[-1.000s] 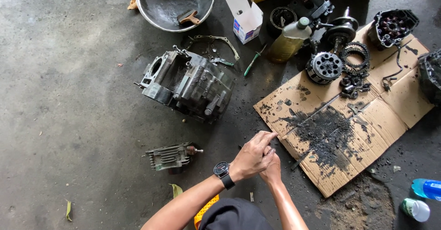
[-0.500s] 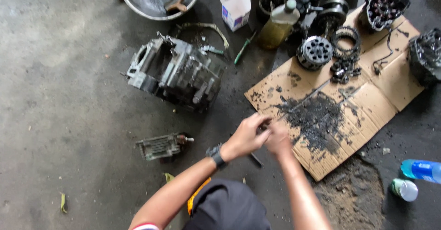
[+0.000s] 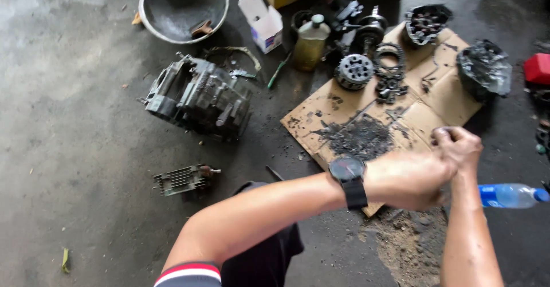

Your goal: The person sits on the ground in a repair workshop and cleans a motorcycle engine cylinder. They hold the cylinder, scrape its surfaces and bore with a small hand tool, turn it over to work other sides, then set it down and pour water from a plastic bottle into a metal basin.

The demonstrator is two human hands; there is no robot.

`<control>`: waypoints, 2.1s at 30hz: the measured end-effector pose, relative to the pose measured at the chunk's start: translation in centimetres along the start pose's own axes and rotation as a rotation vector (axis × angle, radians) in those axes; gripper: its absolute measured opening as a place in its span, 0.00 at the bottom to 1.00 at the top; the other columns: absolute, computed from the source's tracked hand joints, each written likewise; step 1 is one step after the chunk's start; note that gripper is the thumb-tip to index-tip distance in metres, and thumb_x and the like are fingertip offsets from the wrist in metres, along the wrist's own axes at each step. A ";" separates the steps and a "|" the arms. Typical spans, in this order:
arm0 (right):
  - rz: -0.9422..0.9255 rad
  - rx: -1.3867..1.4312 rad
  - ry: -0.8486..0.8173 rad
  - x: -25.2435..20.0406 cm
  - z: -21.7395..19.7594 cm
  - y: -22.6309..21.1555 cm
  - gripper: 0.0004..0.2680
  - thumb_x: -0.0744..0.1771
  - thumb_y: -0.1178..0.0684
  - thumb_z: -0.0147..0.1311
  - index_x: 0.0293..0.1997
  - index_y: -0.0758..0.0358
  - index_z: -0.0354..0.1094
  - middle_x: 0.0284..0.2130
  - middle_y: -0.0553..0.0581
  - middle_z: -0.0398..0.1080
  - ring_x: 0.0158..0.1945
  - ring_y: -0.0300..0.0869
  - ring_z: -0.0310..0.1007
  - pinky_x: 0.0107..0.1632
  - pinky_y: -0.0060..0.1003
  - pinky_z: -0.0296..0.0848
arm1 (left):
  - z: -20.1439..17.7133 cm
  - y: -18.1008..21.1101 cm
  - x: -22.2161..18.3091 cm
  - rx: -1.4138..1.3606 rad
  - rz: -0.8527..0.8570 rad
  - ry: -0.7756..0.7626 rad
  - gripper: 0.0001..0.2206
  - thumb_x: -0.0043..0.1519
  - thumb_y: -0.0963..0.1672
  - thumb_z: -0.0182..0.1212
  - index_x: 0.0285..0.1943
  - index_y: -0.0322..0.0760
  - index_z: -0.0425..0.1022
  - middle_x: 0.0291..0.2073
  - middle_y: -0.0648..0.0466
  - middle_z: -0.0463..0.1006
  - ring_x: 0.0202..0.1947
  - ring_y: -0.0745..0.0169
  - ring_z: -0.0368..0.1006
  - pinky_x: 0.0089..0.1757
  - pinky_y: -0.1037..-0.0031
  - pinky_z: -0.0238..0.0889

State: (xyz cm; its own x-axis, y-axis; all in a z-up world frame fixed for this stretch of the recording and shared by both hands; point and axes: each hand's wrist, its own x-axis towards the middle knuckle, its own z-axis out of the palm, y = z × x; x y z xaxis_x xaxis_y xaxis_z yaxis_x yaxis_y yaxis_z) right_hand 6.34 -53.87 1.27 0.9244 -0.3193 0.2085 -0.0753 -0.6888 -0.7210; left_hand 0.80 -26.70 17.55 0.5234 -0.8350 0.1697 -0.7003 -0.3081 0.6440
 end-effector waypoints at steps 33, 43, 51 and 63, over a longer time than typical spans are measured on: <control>0.500 0.063 -0.046 -6.4 -5.0 2.6 0.10 0.67 0.52 0.59 0.47 0.67 0.77 0.33 0.57 0.80 0.32 0.37 0.80 0.33 0.32 0.77 | 5.8 -4.4 -2.1 0.187 -0.184 -0.665 0.26 0.60 0.56 0.64 0.52 0.29 0.72 0.36 0.41 0.80 0.37 0.50 0.78 0.41 0.61 0.75; 0.499 0.069 -0.048 -6.4 -4.7 2.9 0.09 0.67 0.52 0.59 0.46 0.66 0.77 0.33 0.56 0.80 0.32 0.37 0.80 0.34 0.33 0.77 | 5.8 -4.4 -2.2 0.172 -0.189 -0.660 0.28 0.59 0.56 0.65 0.53 0.29 0.72 0.36 0.41 0.81 0.39 0.48 0.79 0.43 0.61 0.75; 0.515 0.013 -0.066 -6.4 -4.9 1.6 0.09 0.67 0.52 0.58 0.46 0.65 0.77 0.33 0.56 0.80 0.33 0.37 0.80 0.35 0.34 0.77 | 5.4 -4.0 -2.2 0.181 -0.169 -0.645 0.27 0.59 0.56 0.66 0.52 0.29 0.73 0.37 0.40 0.81 0.40 0.46 0.79 0.44 0.60 0.74; 0.523 0.018 -0.063 -6.3 -5.2 0.0 0.08 0.67 0.52 0.58 0.46 0.64 0.77 0.33 0.56 0.80 0.32 0.37 0.79 0.34 0.33 0.77 | 5.6 -4.1 -2.2 0.179 -0.106 -0.585 0.24 0.57 0.54 0.68 0.48 0.28 0.74 0.38 0.37 0.80 0.43 0.39 0.78 0.45 0.56 0.72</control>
State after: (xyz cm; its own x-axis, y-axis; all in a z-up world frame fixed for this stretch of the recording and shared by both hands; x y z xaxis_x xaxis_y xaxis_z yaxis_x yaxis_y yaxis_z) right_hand -1.45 -55.25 3.38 0.7857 -0.5772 -0.2226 -0.5272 -0.4363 -0.7292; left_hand -0.18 -26.14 10.34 0.2769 -0.8918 -0.3579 -0.7562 -0.4320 0.4914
